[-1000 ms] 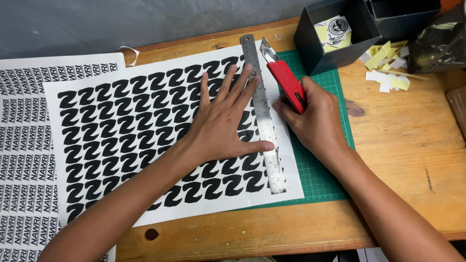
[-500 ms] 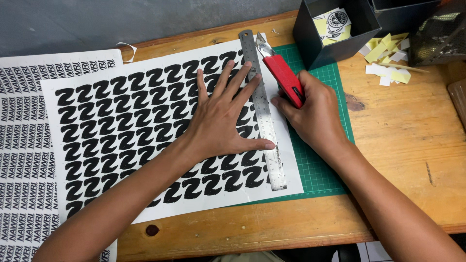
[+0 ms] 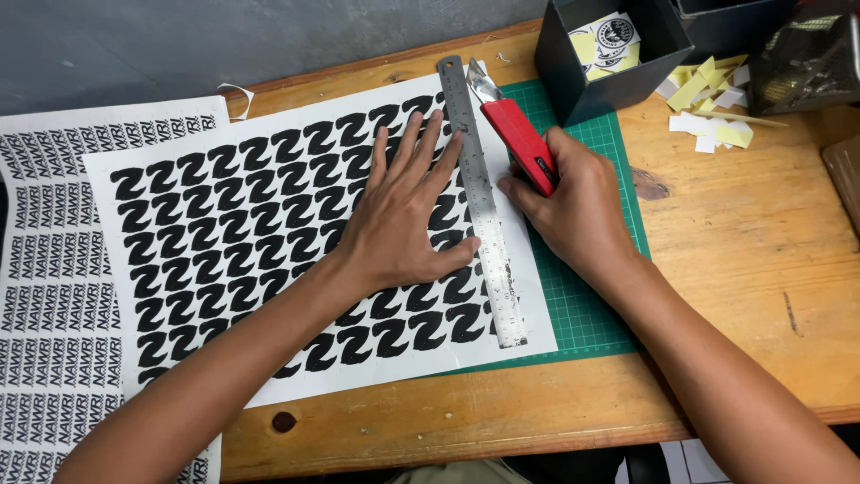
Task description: The person uses a metal ruler and a red utility knife to cut a sheet of black 'Z' stickers on a green cutting mat. They align the ruler, score the paper, and peel away the cut strip to separate the stickers.
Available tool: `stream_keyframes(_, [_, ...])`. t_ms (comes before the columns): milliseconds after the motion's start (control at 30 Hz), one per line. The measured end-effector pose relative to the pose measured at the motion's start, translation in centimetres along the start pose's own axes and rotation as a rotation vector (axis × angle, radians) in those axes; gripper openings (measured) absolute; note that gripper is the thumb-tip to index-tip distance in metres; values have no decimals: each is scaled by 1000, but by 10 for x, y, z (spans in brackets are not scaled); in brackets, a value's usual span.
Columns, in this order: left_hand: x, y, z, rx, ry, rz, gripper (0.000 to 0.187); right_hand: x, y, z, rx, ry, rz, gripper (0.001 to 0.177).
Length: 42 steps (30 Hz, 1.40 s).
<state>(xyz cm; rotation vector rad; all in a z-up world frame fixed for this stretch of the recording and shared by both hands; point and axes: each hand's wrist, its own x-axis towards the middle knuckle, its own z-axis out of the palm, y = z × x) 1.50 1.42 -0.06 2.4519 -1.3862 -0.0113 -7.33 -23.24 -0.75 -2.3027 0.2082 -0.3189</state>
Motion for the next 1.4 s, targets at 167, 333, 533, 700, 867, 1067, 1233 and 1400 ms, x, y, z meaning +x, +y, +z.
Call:
stream_keyframes(167, [1,2,-3,17,-12,-4,122,-1,2,1,6,-2,-5,45])
stream_keyframes(333, [1,2,-4,32,-19,3,121,-1,1,0,19,-2,-13,46])
stream_keyframes(533, [0,0,-1,27,7,10,123,-1,4,3,-25,-23,-77,57])
stream_keyframes(700, [0,0,0,49,-3,6,125,-1,5,3,-13,-22,-72,56])
stream_keyframes(867, [0,1,-1,59,-18,-1,123,-2,4,3,-4,-17,-60,57])
stream_keyframes(1067, [1,2,-4,46,-27,-15,123,2,0,1,17,-30,9,46])
stream_keyframes(1233, [1,2,-5,44,-35,-19,121,1,2,3,14,-27,21,48])
stream_keyframes(1400, [1,2,-7,29,-43,-18,118,2,4,2,36,-31,16,48])
